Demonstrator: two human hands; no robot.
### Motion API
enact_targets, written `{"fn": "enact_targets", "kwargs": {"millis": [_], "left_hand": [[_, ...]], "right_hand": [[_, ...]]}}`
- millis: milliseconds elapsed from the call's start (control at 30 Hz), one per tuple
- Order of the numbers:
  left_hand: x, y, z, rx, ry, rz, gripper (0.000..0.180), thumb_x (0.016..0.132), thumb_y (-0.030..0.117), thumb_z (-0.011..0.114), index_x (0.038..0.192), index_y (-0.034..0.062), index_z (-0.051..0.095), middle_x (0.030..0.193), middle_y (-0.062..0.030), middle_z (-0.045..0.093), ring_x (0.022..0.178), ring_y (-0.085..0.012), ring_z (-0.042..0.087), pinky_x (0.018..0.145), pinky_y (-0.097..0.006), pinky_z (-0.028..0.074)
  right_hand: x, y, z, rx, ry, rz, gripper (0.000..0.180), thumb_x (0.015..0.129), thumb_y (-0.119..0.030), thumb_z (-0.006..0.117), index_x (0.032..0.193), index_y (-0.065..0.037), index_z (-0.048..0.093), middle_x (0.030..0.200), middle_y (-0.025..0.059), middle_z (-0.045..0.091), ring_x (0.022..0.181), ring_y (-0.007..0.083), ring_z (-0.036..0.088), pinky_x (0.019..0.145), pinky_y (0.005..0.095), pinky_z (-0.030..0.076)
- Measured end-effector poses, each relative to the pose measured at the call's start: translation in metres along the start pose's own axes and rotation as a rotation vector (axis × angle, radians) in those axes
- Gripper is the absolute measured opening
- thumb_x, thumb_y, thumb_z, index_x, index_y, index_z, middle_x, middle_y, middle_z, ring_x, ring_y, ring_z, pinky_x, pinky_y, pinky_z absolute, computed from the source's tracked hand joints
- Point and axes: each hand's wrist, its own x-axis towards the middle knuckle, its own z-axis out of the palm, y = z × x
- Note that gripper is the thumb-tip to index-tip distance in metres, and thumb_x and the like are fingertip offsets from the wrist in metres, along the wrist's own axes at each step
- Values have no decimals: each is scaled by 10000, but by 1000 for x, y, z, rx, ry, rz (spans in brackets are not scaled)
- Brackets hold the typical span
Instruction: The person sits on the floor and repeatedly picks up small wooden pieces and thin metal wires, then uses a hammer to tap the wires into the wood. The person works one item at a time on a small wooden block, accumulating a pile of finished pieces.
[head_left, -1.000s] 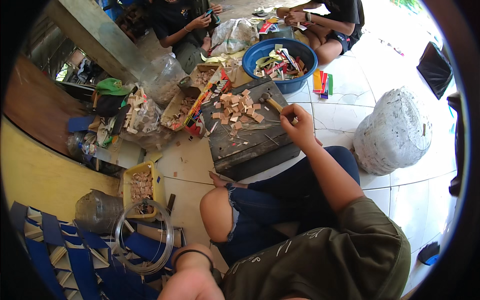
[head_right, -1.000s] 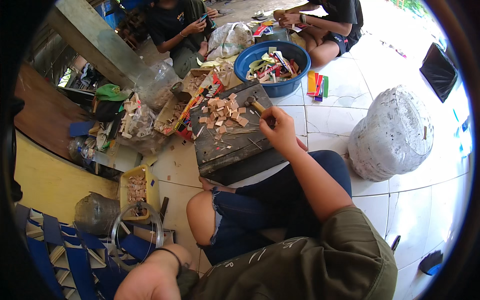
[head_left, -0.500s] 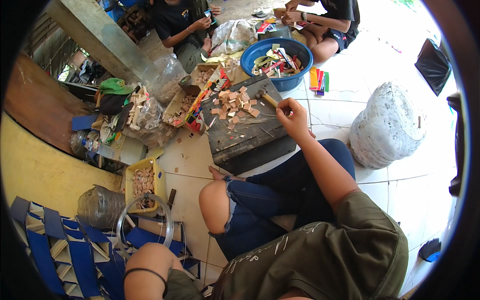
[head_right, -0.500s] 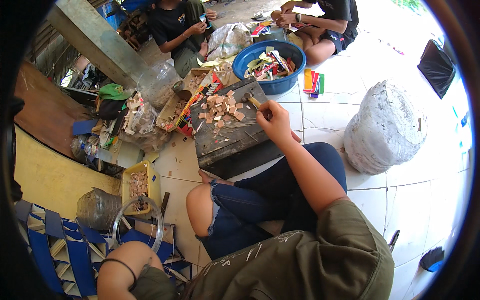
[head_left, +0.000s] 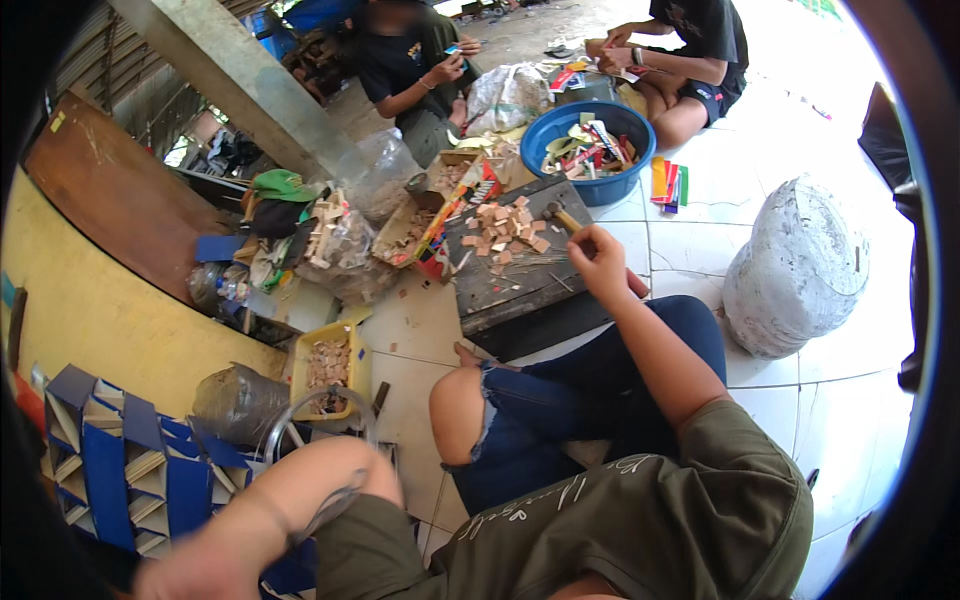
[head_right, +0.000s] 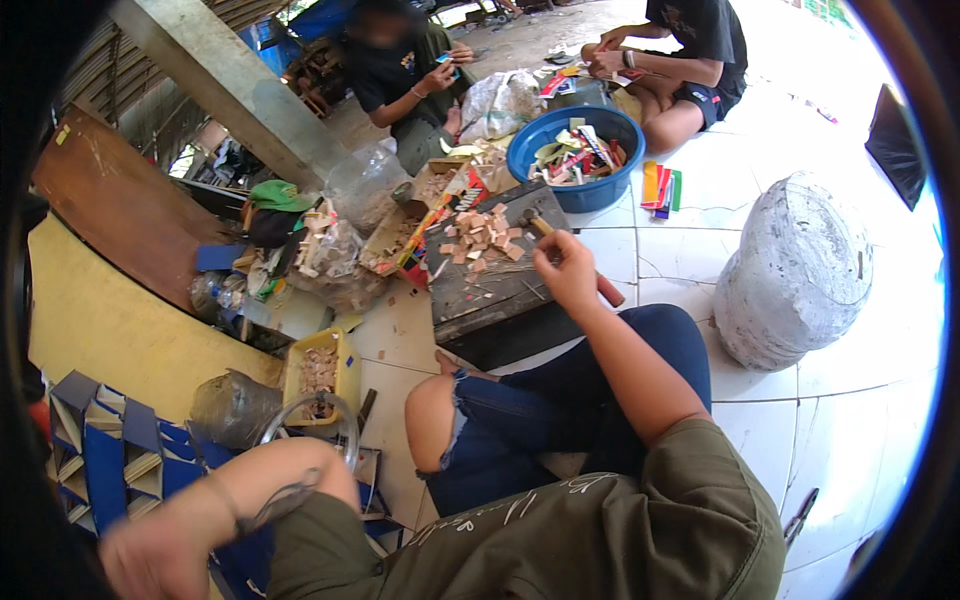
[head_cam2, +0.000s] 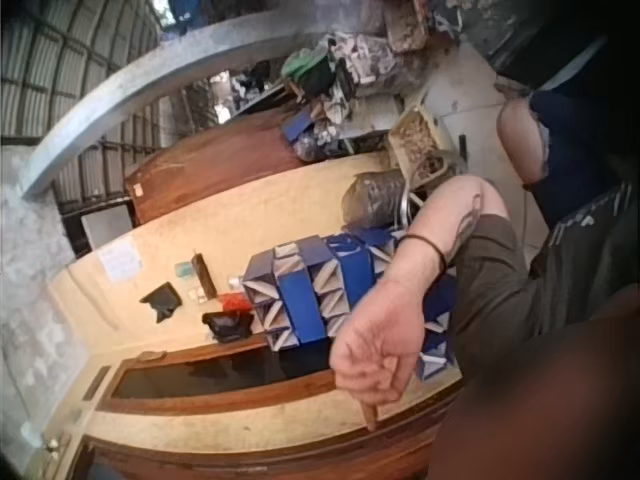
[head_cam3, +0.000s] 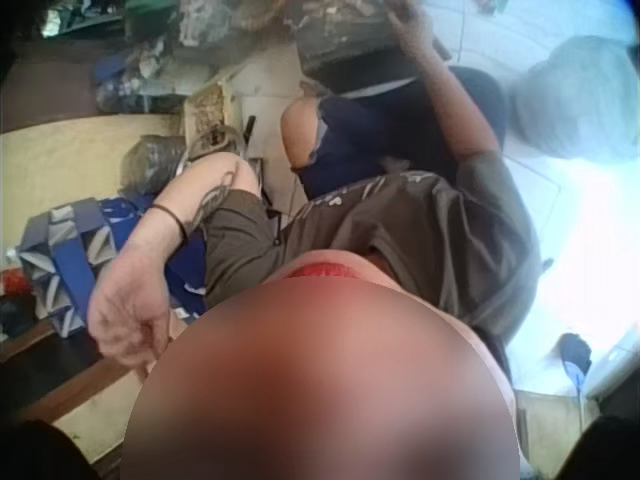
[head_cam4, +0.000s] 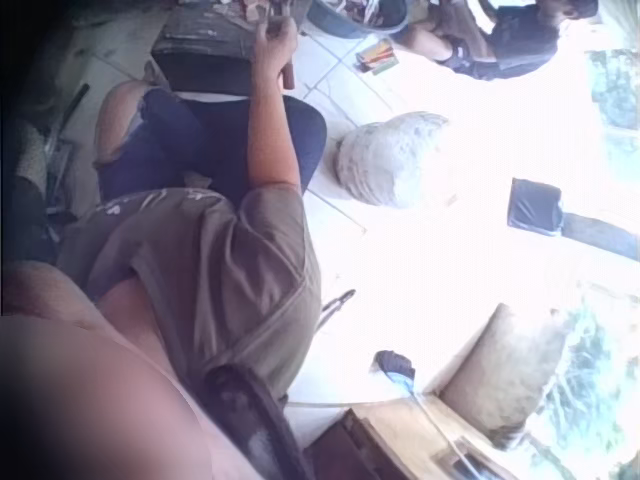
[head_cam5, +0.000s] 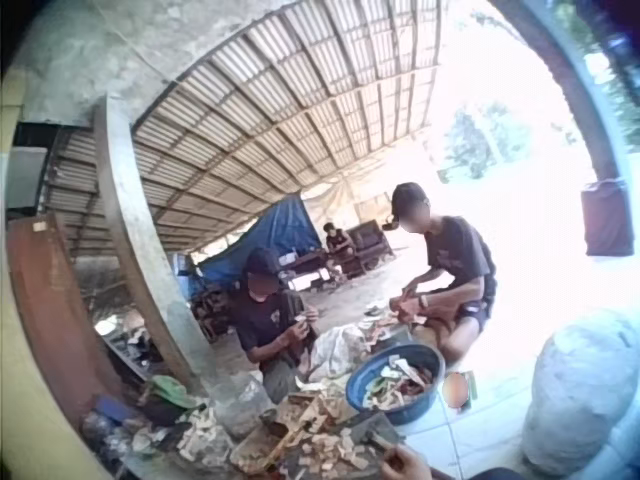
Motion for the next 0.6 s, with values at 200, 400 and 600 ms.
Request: {"fn": "enact_targets", "kwargs": {"millis": [200,400,600], "left_hand": [[-254,-168,-19,828,5,-1067,177,944,111,569,1083,12,614,1111,-107,637,956,-227,612,833,-338,508],[-401,-204,-5,726,-769,-1341,413,805,64,660,1216,83,627,1224,-66,592,1104,-272,549,968,-389,454],[-438,-217,-8,624,-879,-1283,377,777,78,691,1151,117,680,1164,-38,618,1102,-254,535,980,-386,433]], "right_hand": [[0,4,-4,92,-7,-82,90,817,-60,695,847,-24,618,715,36,559,623,108,511,557,257,399],[15,5,-2,385,36,186,71,877,-26,659,936,12,646,745,-31,576,641,32,497,594,185,410],[16,12,-10,344,-54,285,176,891,-32,640,1061,16,652,829,-8,630,689,39,541,605,184,418]]}}
